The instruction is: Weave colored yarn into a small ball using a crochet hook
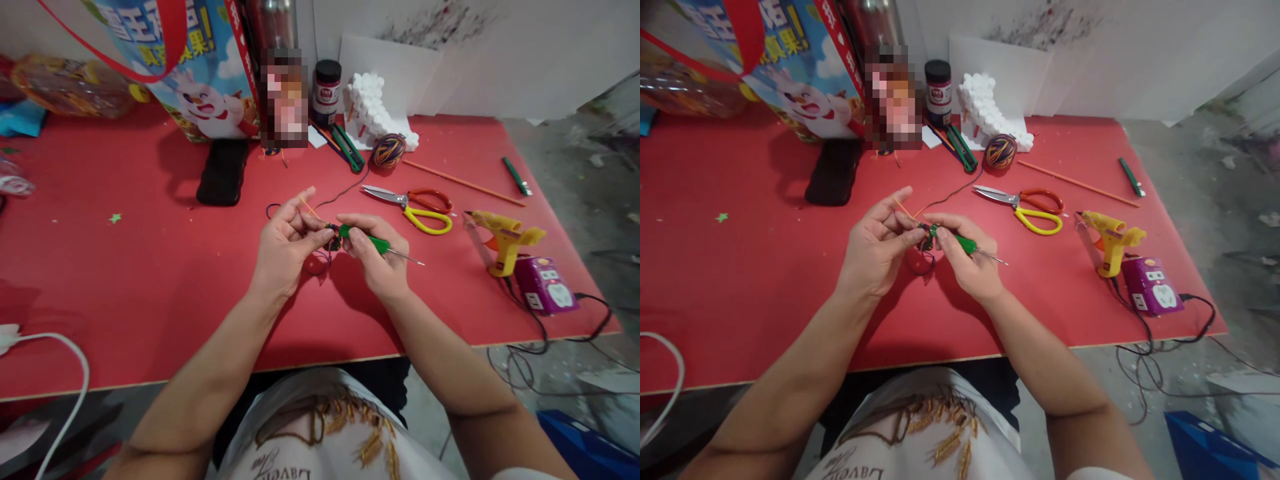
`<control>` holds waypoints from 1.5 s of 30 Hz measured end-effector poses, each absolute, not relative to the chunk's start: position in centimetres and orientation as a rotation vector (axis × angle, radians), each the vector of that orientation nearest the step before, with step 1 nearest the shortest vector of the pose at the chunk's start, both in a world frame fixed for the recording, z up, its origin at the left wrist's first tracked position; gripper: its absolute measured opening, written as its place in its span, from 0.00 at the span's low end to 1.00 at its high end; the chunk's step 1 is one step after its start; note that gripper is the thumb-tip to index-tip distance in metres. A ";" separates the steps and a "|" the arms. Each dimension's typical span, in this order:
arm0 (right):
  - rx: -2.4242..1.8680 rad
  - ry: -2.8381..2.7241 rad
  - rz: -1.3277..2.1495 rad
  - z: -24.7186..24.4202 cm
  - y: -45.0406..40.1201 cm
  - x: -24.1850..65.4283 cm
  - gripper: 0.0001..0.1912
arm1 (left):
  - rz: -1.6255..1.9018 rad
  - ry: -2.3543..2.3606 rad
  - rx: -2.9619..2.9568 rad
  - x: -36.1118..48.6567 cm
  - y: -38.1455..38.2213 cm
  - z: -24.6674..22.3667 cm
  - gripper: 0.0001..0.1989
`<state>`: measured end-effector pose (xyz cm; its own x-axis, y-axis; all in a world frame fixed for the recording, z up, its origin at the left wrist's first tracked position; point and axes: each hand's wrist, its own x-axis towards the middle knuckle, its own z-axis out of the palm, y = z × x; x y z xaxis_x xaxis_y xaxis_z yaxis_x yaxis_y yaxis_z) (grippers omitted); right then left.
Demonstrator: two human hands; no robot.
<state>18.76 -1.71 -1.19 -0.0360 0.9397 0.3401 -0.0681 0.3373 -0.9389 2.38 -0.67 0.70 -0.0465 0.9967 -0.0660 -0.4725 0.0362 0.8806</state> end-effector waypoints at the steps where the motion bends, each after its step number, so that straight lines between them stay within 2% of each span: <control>1: -0.891 -1.340 1.000 -1.1 -1.8 18.6 0.13 | 1.408 0.893 0.740 2.4 -0.7 0.7 0.35; 13: -0.678 -1.028 1.381 -0.9 -1.3 18.2 0.11 | 1.481 0.890 0.803 2.6 -0.8 0.5 0.35; 26: -0.646 -1.042 1.422 -0.8 -1.2 18.6 0.16 | 1.446 0.956 0.916 2.0 -1.0 0.9 0.42; 32: -0.714 -1.221 1.271 -1.3 -1.6 18.8 0.15 | 1.421 1.000 0.877 2.1 -1.2 1.5 0.44; 36: -0.818 -1.498 0.866 -1.1 -2.1 18.6 0.13 | 1.445 1.046 0.860 2.7 -1.6 1.3 0.47; 40: -0.864 -1.708 0.471 -0.9 -2.7 17.9 0.16 | 1.445 1.029 0.772 3.2 -1.7 0.9 0.54; 42: -0.904 -1.719 0.445 -0.9 -2.9 17.6 0.17 | 1.424 0.990 0.706 3.3 -1.6 0.8 0.56; 45: -0.937 -1.689 0.503 -0.9 -3.2 17.6 0.19 | 1.386 0.929 0.663 3.0 -1.4 1.0 0.53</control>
<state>17.56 -3.16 -0.88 -0.1015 0.7906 0.6039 0.3316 0.5992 -0.7287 3.03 -1.39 0.99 -0.0566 0.9861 -0.1559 -0.5189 0.1044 0.8484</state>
